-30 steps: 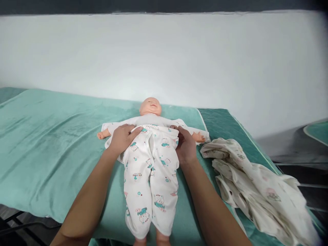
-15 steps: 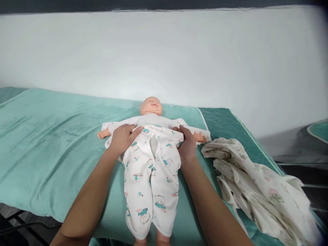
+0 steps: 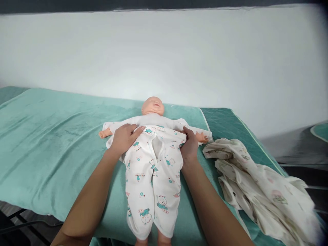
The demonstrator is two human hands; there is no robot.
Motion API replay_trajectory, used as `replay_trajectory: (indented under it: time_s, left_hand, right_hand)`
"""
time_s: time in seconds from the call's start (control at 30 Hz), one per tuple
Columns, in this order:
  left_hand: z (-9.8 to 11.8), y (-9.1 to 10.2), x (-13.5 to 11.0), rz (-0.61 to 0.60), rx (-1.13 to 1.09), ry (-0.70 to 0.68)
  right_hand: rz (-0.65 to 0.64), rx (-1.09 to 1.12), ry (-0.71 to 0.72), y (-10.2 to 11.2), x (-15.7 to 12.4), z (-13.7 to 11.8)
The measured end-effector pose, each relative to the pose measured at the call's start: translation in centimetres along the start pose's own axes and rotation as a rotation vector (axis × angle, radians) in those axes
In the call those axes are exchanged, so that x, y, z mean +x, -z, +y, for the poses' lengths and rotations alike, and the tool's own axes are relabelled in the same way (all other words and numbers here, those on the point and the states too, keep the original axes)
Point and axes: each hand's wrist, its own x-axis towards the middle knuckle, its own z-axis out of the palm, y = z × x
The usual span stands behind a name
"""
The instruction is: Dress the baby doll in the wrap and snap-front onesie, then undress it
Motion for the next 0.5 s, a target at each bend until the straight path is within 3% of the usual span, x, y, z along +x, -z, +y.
replay_trajectory:
  time_s: [0.23, 0.33, 0.43, 0.5]
  left_hand:
    - [0.0, 0.0, 0.0, -0.007, 0.001, -0.001]
    - [0.0, 0.0, 0.0, -0.004, -0.007, -0.004]
    - [0.1, 0.0, 0.0, -0.008, -0.002, -0.004]
    - [0.0, 0.0, 0.0, -0.009, -0.002, -0.007]
  right_hand:
    - [0.052, -0.092, 0.02, 0.0, 0.1, 0.2]
    - [0.046, -0.21, 0.116, 0.4, 0.4, 0.2]
    - [-0.046, -0.437, 0.26, 0.9, 0.6, 0.0]
    - [-0.169, -0.565, 0.276, 1.0, 0.6, -0.2]
